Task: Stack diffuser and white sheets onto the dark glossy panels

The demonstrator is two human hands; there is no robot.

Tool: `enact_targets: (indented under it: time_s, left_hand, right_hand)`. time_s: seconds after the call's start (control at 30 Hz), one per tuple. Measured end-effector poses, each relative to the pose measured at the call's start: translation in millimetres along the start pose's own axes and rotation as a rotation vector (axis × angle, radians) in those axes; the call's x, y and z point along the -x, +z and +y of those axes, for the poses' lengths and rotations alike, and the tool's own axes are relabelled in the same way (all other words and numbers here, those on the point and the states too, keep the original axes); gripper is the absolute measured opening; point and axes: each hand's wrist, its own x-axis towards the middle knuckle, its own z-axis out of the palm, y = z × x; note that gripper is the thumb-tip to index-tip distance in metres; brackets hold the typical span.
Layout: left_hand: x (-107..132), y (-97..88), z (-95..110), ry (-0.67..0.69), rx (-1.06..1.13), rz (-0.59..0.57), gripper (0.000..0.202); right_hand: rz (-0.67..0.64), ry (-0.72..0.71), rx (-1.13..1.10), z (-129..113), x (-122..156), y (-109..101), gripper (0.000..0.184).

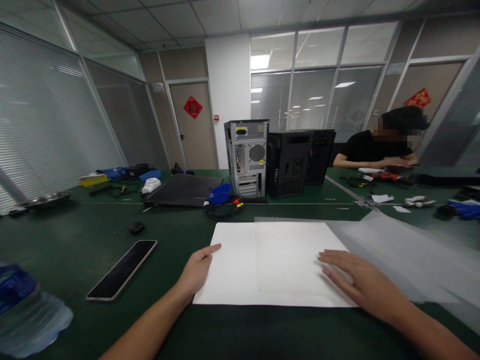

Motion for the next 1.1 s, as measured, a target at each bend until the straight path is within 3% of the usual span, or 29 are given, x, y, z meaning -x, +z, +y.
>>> enact_targets:
  time_s: [0.1,0.2,0.33,0.43,0.57,0.7,0.93,1.1]
  left_hand:
    - [1,-0.3,1,0.006,-0.011,0.009,0.037]
    - [2,-1.1,1,0.023,-0.025,0.022,0.038]
    - [1,-1.5,0,0.038,-0.038,0.026,0.039]
    - [-1,-1.7,0,0.048,-0.054,0.041,0.038]
    - [-2,-1.8,0,0.076,-0.06,0.067,0.036]
    - [0,-0.5,3,0.082,-0.05,0.074,0.038]
    - [1,-0.1,3,0.05,-0.036,0.036,0.045]
    - [1,0.8,2,0.056,-0.024,0.015,0.05]
  right_hand:
    - [0.067,0.152,0.081,27,0,4,0.048]
    - [0.017,0.181,0.064,34,0,4,0.05]
    - [-0.055,0.062,-0.105,13,1,-2,0.046]
    - [-0.031,0.06,-0.158,2,0,-5,0.047]
    - [0.019,0.104,-0.116,10,-1,0,0.048]
    - [-0.043,0.072,-0.15,16,0,4,0.047]
    - [-0.137,-0.035,-0.185,-12,1,0,0.045]
    - [-0.159,-0.069,-0.169,-15,0,-4,0.043]
